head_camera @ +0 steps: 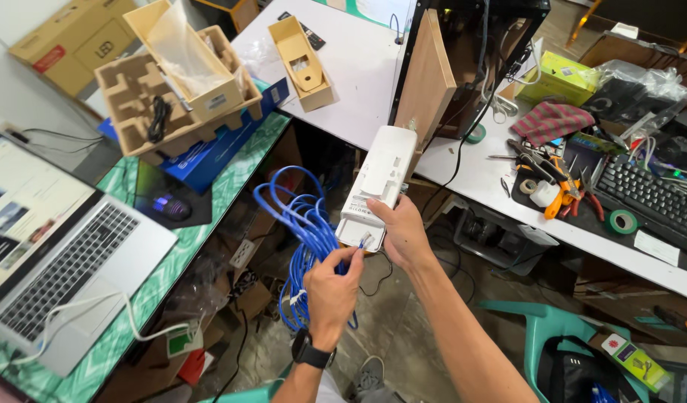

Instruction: The person works at a cluttered computer repair desk, first using a laptop touchpad and mouse, then handling a blue ethernet cable and a white network device, opening its cover and connecting the cable to it. They then return to the laptop and desktop keyboard, typing and using the mouse while the laptop screen shows a setup interface.

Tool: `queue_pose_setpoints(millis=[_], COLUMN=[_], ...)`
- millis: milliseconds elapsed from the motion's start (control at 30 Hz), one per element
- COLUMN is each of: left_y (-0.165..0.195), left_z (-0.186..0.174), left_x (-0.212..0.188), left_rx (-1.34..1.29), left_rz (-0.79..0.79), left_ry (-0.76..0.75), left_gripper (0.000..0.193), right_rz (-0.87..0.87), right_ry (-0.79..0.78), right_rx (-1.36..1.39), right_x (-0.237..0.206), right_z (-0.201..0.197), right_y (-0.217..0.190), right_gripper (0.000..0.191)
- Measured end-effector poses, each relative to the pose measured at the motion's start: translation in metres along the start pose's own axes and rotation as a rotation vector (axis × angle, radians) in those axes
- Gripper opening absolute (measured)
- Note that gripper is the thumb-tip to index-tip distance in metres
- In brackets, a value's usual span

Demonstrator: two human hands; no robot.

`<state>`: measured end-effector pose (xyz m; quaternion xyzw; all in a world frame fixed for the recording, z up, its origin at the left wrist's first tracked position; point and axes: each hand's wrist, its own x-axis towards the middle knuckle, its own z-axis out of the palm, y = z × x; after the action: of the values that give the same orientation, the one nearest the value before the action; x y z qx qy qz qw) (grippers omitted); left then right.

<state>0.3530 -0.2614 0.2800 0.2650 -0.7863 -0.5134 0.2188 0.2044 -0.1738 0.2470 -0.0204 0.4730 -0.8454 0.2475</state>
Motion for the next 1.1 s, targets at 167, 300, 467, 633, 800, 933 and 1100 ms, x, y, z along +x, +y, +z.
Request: queue_pose_setpoints(millis=[167, 300, 467, 633, 800, 933, 1100], left_y=[0.015, 0.021, 0.025, 0.027, 0.030, 0.038, 0.050], left_z=[-0.012, -0.014, -0.018, -0.027, -0.013, -0.002, 0.012], left_x=[-0.026, -0.042, -0.052, -0.049, -0.063, -0.059, -0.046], left_rx=[0.085, 0.236, 0.267, 0.072, 0.098, 0.092, 0.097], left_rz=[0.161, 0.248, 0.369, 0.333, 0.337, 0.325, 0.374], left_ry=[0.047, 0.024, 0.022, -0.078, -0.193, -0.270, -0.285], left_gripper=[0.020, 0.019, 0.022, 0.027, 0.028, 0.024, 0.019], right_rz=[-0.020, 0.016, 0.105, 0.083, -0.060, -0.165, -0.218], right_ry=[-0.024, 0.004, 0.125, 0.113, 0.157, 0.251, 0.309], right_rx=[0.021, 0.013, 0.028, 0.038, 0.079, 0.118, 0.184], right_x=[-0.028, -0.047, -0.066, -0.087, -0.094, -0.097, -0.100], right_z=[0.002, 0.000, -0.002, -0.012, -0.027, -0.036, -0.044], right_y=[0.000, 0.002, 0.000, -0.002, -0.005, -0.014, -0.025], right_gripper=[0.038, 0.036, 0.037, 0.036, 0.032, 0.032, 0.031])
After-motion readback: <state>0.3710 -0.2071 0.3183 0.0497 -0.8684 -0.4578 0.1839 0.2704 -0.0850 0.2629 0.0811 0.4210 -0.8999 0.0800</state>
